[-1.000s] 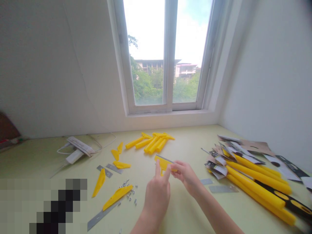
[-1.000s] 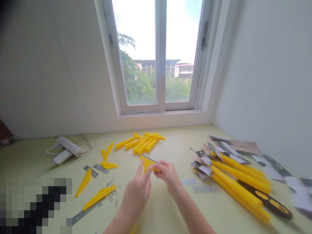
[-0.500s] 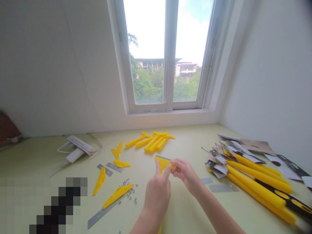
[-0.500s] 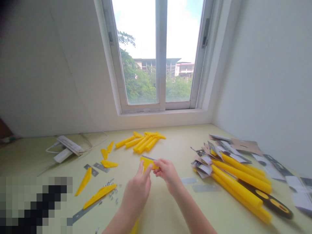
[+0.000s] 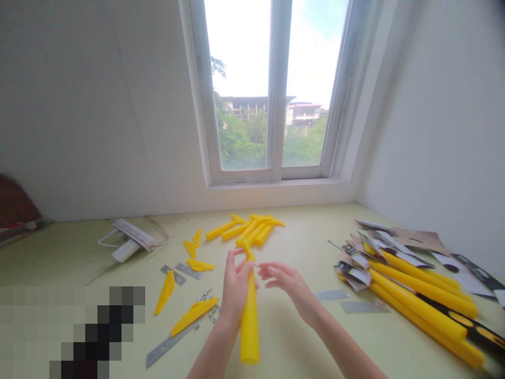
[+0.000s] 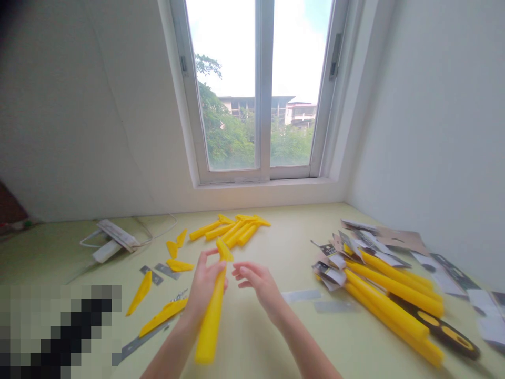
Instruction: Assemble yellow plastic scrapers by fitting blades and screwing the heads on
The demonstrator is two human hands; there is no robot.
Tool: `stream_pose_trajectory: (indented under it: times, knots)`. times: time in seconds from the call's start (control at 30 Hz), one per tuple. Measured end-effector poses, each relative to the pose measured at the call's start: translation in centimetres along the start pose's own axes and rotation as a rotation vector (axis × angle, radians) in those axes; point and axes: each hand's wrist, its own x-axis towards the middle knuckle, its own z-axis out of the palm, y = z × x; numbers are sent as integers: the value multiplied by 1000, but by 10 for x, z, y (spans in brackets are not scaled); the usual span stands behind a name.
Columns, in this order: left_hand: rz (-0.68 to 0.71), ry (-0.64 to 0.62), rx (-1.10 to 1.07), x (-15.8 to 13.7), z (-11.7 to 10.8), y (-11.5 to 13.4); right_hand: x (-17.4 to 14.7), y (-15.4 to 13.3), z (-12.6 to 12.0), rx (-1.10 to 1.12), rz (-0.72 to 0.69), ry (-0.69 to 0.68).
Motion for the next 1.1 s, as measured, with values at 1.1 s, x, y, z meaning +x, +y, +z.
stream_pose_trajectory:
  times: [1.1]
  knots:
    - [-212, -302, -239, 39, -27, -14, 18, -1, -20, -727, -331, 388]
